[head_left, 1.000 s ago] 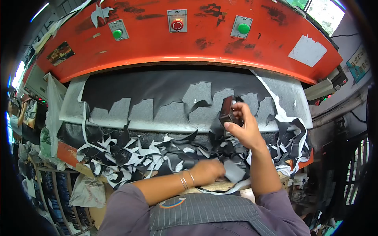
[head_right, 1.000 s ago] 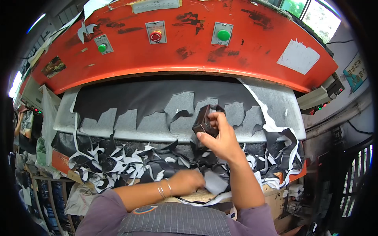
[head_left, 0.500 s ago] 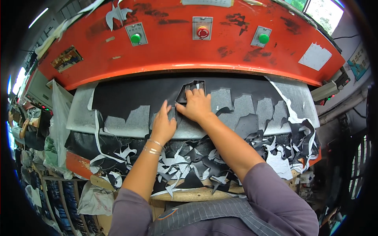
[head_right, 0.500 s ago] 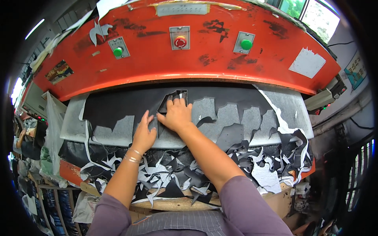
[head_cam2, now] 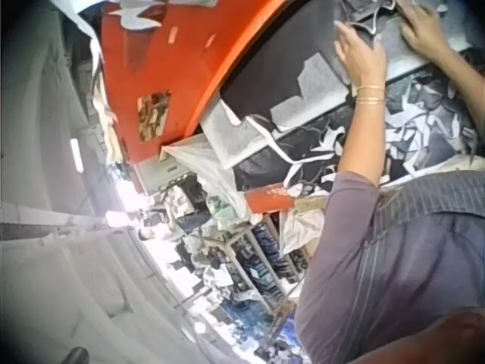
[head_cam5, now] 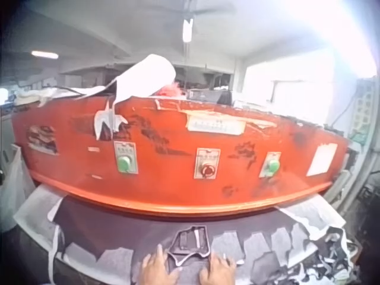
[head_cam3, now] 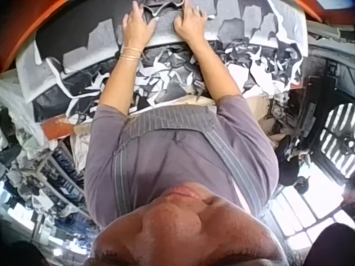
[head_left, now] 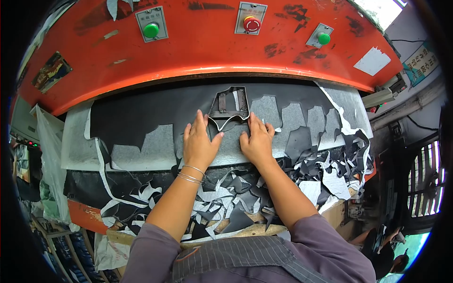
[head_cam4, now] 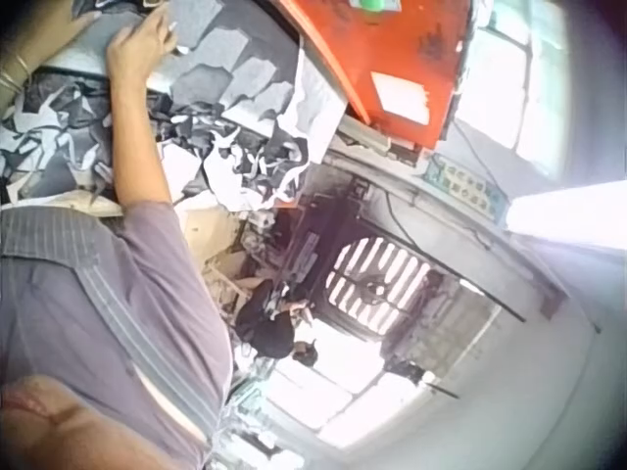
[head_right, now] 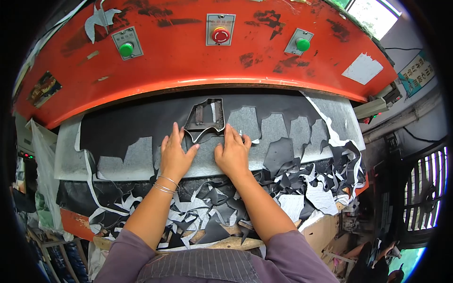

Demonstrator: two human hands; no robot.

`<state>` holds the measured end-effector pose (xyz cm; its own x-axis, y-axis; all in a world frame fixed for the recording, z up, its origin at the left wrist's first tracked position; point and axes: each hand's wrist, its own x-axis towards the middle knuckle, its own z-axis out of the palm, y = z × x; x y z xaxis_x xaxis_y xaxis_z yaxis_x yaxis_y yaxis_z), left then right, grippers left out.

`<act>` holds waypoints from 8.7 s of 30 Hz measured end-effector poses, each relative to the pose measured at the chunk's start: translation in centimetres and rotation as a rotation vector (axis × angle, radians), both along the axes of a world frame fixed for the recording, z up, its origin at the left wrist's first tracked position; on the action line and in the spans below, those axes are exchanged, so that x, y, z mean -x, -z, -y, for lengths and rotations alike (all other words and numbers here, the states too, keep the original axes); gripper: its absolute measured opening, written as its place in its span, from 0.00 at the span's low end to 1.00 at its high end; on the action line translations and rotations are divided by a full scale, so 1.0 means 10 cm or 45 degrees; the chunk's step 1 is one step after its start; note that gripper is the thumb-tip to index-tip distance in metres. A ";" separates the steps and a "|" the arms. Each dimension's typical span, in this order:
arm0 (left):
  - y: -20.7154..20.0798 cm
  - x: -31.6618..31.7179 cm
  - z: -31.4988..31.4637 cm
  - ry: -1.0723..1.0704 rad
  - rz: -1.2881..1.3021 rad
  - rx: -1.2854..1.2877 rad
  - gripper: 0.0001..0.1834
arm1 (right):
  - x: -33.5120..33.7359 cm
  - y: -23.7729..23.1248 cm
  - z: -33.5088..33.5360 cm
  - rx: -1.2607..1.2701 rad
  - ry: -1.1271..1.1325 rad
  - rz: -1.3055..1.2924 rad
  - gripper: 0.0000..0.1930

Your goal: Using a hydraulic press machine and cutting dies to stamp shoe components from material sheets.

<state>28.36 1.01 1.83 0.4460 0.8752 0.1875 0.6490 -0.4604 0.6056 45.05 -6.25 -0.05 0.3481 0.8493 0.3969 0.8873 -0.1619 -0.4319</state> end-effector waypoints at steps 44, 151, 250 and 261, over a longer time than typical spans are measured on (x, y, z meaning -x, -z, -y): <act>-0.28 1.48 2.76 0.463 -0.312 -0.223 0.22 | 1.41 -0.51 2.59 0.335 -0.799 0.223 0.18; -1.10 2.30 1.74 0.171 -0.096 -0.092 0.14 | 1.11 -1.38 1.91 -0.050 -0.577 -0.407 0.22; -1.83 1.36 0.14 0.275 0.409 -1.001 0.09 | -1.12 -2.16 0.37 -1.225 0.659 -0.058 0.41; -0.87 3.47 1.75 0.024 -0.201 0.015 0.13 | 2.21 -1.25 1.92 0.404 -1.077 -0.167 0.26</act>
